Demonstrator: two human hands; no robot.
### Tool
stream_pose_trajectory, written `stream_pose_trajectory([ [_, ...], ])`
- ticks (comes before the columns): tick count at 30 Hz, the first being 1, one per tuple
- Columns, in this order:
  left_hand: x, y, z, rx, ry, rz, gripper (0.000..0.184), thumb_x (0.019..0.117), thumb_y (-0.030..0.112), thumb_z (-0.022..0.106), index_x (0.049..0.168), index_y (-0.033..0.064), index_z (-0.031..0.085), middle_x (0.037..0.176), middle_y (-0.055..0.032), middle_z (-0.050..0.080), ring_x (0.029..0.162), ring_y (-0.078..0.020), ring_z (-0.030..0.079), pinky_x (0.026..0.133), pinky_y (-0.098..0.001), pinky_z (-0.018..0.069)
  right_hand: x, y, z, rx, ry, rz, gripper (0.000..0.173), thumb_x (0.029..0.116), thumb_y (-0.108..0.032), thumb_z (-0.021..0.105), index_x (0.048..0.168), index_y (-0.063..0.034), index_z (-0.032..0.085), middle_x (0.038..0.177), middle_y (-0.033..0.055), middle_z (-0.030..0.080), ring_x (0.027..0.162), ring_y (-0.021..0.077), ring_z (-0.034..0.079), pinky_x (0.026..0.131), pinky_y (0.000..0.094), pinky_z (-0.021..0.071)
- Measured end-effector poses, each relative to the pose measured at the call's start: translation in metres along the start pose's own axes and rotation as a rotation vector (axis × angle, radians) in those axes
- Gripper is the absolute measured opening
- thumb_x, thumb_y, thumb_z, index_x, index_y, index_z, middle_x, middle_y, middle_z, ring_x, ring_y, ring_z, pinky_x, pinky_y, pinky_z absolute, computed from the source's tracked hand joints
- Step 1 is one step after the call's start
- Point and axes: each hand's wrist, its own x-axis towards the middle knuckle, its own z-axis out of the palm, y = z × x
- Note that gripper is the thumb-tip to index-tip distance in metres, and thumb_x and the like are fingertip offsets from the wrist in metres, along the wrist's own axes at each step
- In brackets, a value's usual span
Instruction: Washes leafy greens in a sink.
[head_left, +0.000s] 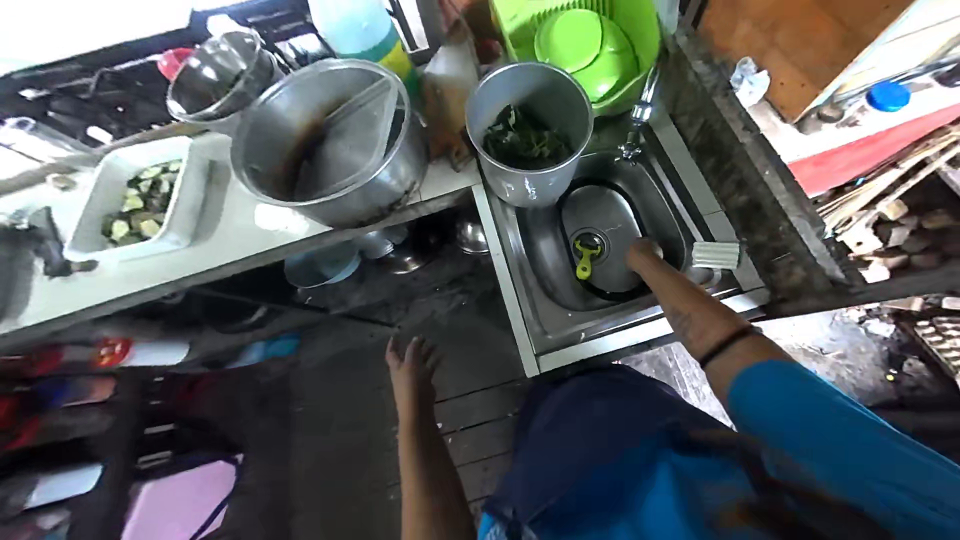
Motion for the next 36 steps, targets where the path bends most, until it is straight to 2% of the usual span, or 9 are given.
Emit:
stream_pose_trajectory([
  [3,-0.001,0.055,0.061,0.053,-0.269,-0.002,0.066,0.1095,0.024,0.045,0.163,0.0158,0.008,0.130,-0.0211,0.061,0.104,-0.0266,0.069,0.082,-0.0414,0.0590,0.021,-0.007,0.004,0.122,0.160,0.086,0.069,0.0951,0.001,0.061,0.156,0.0077,0.028,0.155,0.0363,0.035,0.141,0.0512,0.043,0.106,0.0629,0.0447],
  [7,0.021,0.094,0.138,0.191,-0.504,0.036,0.073,0.1102,0.030,0.046,0.164,0.0212,-0.002,0.128,-0.0189,0.064,0.098,-0.0252,0.072,0.080,-0.0414,0.0601,0.016,-0.014,-0.009,0.157,0.219,0.132,0.077,0.0937,0.008,0.058,0.160,-0.0048,0.024,0.159,0.0307,0.031,0.132,0.0465,0.054,0.097,0.0548,0.0545],
  [11,0.044,0.128,0.210,0.348,-0.551,0.024,0.075,0.1070,0.048,0.048,0.165,0.0172,0.011,0.134,-0.0208,0.062,0.113,-0.0321,0.066,0.091,-0.0503,0.0539,0.015,-0.009,-0.012,0.159,0.221,0.119,0.074,0.0997,0.005,0.051,0.163,-0.0071,0.015,0.145,0.0327,0.049,0.128,0.0475,0.057,0.096,0.0580,0.0532],
  [16,0.078,0.157,0.267,0.535,-0.454,0.014,0.083,0.1015,0.069,0.040,0.157,0.0075,0.030,0.120,-0.0226,0.067,0.100,-0.0296,0.068,0.089,-0.0473,0.0528,0.027,-0.007,-0.013,-0.005,0.088,0.106,0.042,0.1039,-0.003,0.045,0.143,0.0135,0.044,0.140,0.0307,0.055,0.130,0.0425,0.057,0.102,0.0558,0.0496],
  [20,0.092,0.156,0.277,0.557,-0.373,-0.010,0.080,0.1045,0.055,0.043,0.163,0.0134,0.007,0.102,-0.0191,0.070,0.078,-0.0225,0.068,0.074,-0.0400,0.0563,0.036,-0.012,-0.014,-0.021,0.039,0.111,0.036,0.1036,-0.004,0.045,0.135,0.0117,0.054,0.142,0.0283,0.055,0.132,0.0401,0.056,0.104,0.0548,0.0488],
  [25,0.091,0.154,0.272,0.505,-0.483,-0.120,0.065,0.1060,0.058,0.036,0.151,0.0104,0.039,0.107,-0.0198,0.067,0.077,-0.0220,0.064,0.072,-0.0354,0.0530,0.038,-0.010,-0.004,0.186,0.168,0.095,0.058,0.1046,-0.005,0.048,0.159,-0.0004,0.027,0.151,0.0316,0.045,0.137,0.0467,0.049,0.106,0.0604,0.0460],
  [30,0.095,0.152,0.277,0.403,-0.461,-0.173,0.065,0.1041,0.056,0.042,0.152,0.0125,0.036,0.111,-0.0216,0.067,0.078,-0.0226,0.067,0.070,-0.0335,0.0550,0.020,-0.009,-0.030,0.165,-0.070,-0.043,0.045,0.1029,-0.022,0.057,0.134,0.0108,0.057,0.141,0.0302,0.055,0.134,0.0427,0.053,0.108,0.0608,0.0429],
  [33,0.094,0.150,0.279,0.387,-0.464,-0.178,0.068,0.1037,0.056,0.041,0.156,0.0139,0.028,0.113,-0.0229,0.067,0.080,-0.0233,0.068,0.072,-0.0350,0.0550,0.018,-0.003,-0.029,0.473,0.034,-0.170,0.046,0.1024,-0.033,0.059,0.131,0.0029,0.063,0.130,0.0281,0.063,0.121,0.0429,0.061,0.101,0.0642,0.0474],
  [36,0.094,0.150,0.278,0.381,-0.481,-0.179,0.064,0.1050,0.050,0.039,0.153,0.0086,0.034,0.120,-0.0234,0.065,0.085,-0.0232,0.068,0.075,-0.0347,0.0552,-0.047,-0.006,-0.060,0.798,0.057,-0.314,0.037,0.1093,-0.027,0.050,0.135,-0.0011,0.057,0.109,0.0208,0.067,0.093,0.0302,0.063,0.085,0.0500,0.0508],
])
